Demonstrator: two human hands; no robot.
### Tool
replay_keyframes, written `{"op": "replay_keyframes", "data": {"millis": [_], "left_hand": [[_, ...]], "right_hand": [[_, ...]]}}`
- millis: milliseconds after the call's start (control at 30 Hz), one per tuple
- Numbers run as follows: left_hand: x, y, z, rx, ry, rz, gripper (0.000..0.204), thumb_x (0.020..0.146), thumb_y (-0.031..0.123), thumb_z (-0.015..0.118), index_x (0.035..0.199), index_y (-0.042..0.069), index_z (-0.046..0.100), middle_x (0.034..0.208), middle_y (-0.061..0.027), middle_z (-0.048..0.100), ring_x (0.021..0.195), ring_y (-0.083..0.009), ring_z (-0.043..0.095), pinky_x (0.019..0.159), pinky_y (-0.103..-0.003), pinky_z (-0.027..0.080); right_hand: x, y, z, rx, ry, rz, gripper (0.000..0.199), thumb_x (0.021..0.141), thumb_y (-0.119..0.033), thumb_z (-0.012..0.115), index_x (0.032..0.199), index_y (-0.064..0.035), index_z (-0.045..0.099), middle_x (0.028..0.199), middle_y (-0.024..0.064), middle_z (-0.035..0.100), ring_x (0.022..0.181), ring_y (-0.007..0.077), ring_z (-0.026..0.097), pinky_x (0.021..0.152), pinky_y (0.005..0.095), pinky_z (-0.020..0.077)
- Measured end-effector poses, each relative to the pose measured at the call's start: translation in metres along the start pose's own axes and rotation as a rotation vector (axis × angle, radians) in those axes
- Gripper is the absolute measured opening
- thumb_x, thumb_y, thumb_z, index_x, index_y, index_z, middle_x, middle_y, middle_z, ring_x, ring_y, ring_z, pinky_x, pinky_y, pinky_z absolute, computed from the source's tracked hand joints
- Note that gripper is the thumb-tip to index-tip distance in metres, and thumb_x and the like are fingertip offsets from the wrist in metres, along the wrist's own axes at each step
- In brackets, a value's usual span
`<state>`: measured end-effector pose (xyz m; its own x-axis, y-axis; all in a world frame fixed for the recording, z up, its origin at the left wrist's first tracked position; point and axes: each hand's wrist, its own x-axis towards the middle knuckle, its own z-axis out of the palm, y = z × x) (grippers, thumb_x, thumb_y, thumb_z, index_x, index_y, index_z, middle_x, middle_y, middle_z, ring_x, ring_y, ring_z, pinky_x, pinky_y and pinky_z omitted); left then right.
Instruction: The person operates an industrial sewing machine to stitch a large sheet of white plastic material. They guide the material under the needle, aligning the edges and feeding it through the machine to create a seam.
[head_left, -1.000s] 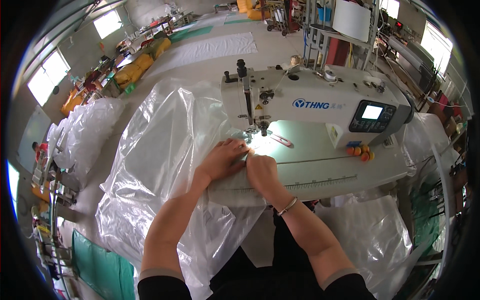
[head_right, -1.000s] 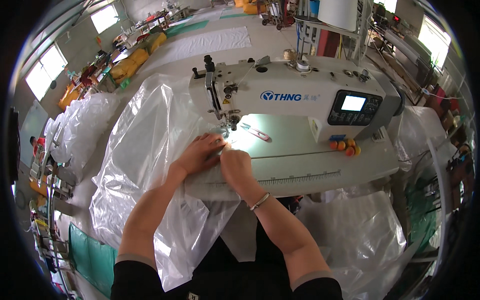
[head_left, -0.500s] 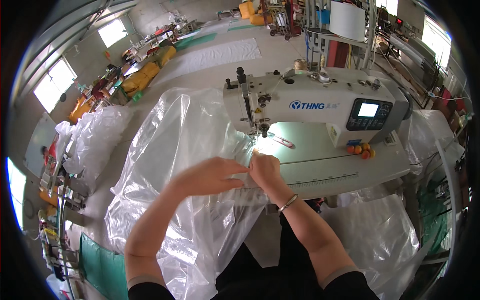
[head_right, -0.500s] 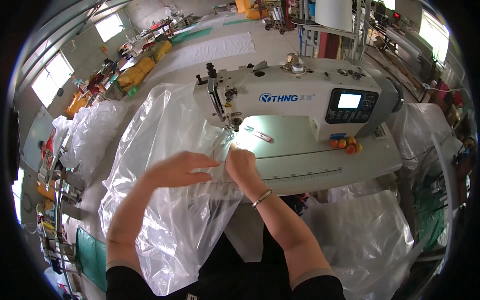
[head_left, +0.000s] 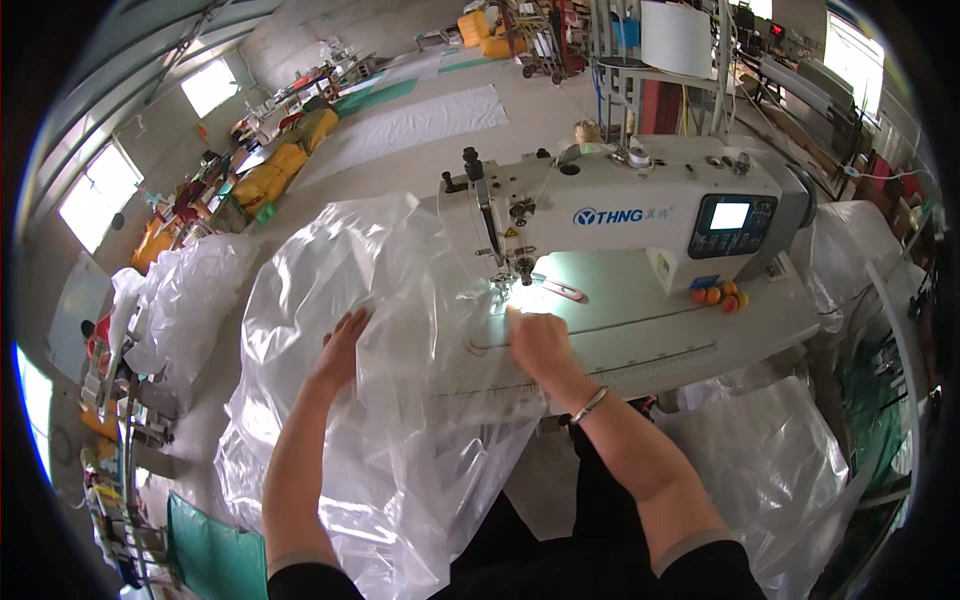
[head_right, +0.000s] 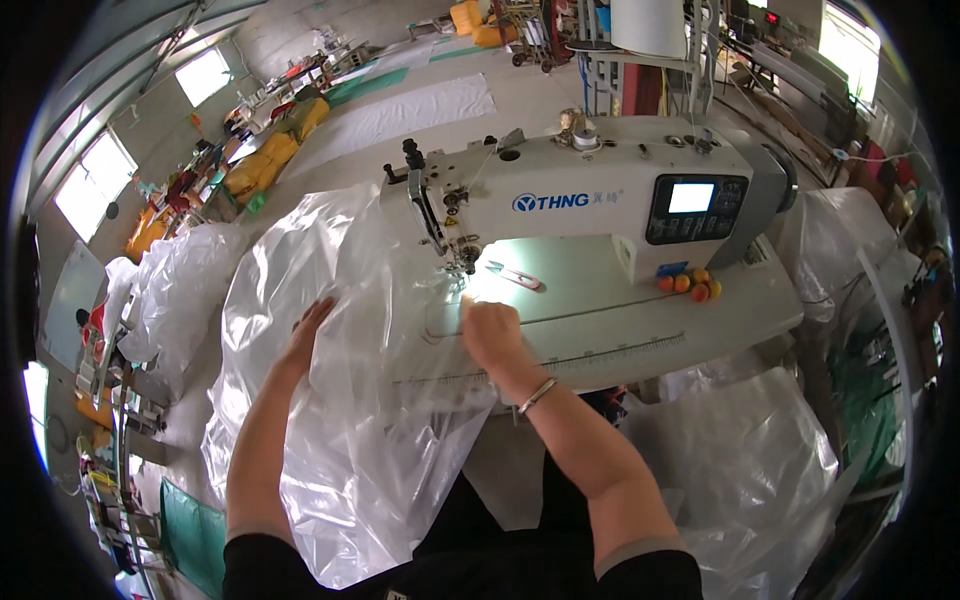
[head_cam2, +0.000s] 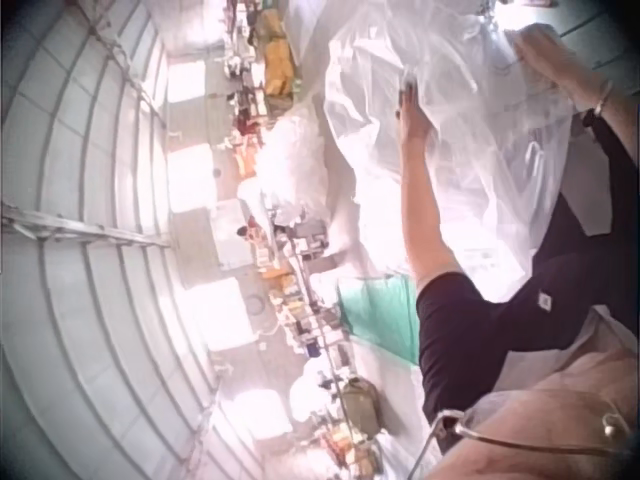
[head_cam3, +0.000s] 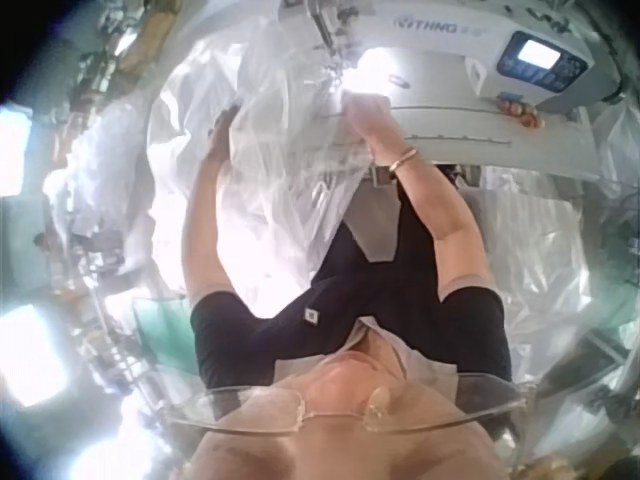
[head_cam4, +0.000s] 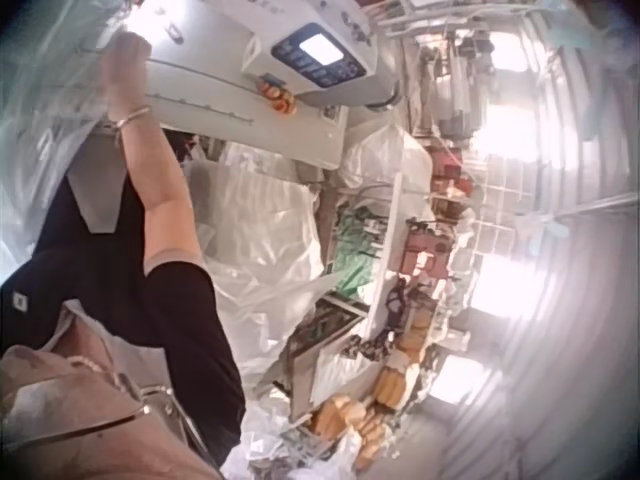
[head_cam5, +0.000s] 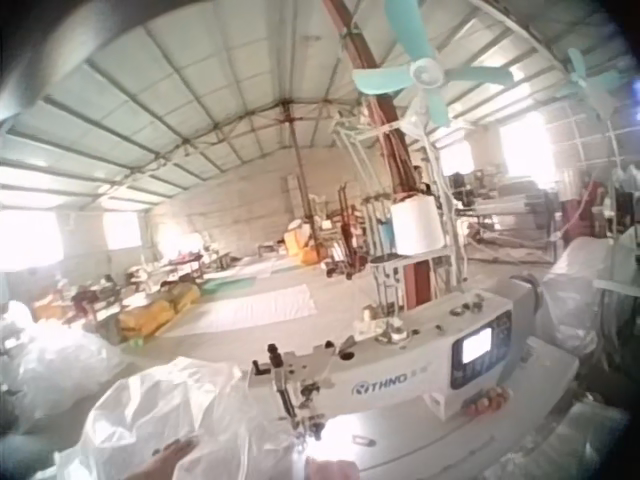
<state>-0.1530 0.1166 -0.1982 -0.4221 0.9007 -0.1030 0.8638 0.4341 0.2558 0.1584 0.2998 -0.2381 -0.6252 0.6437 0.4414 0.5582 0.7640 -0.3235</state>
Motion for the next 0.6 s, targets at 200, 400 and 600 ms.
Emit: {"op": "replay_keyframes", "data": {"millis": [200, 400, 600], "left_hand": [[-0.177, 0.041, 0.026, 0.184, 0.054, 0.116, 0.085, 0.076, 0.037, 0.077, 0.143, 0.003, 0.035, 0.148, -0.025, 0.029, 0.135, -0.0454, 0.029, 0.108, -0.054, 0.03], [-0.27, 0.066, 0.053, -0.271, -0.178, 0.093, 0.042, 0.089, 0.026, 0.066, 0.12, -0.001, 0.059, 0.122, -0.0222, 0.06, 0.115, -0.0352, 0.056, 0.097, -0.041, 0.046], [-0.247, 0.194, 0.004, -0.419, 0.082, 0.701, 0.049, 0.072, 0.016, 0.079, 0.117, 0.005, 0.062, 0.13, -0.0157, 0.055, 0.123, -0.0352, 0.051, 0.102, -0.044, 0.042]], "right_hand": [[0.02, 0.055, -0.013, 0.014, 0.059, 0.058, 0.015, 0.082, -0.017, 0.059, 0.09, -0.0101, 0.07, 0.073, 0.0131, 0.067, 0.072, 0.0304, 0.067, 0.065, 0.0433, 0.0519], [0.017, 0.051, -0.017, 0.225, 0.085, 0.156, 0.026, 0.079, -0.019, 0.065, 0.1, -0.0045, 0.069, 0.079, 0.0121, 0.069, 0.072, 0.0291, 0.066, 0.07, 0.039, 0.0519], [-0.015, 0.022, -0.058, 0.67, -0.161, 0.388, 0.064, 0.079, -0.021, 0.071, 0.131, 0.0091, 0.047, 0.075, 0.0113, 0.067, 0.071, 0.0194, 0.066, 0.067, 0.0331, 0.0511]]}}
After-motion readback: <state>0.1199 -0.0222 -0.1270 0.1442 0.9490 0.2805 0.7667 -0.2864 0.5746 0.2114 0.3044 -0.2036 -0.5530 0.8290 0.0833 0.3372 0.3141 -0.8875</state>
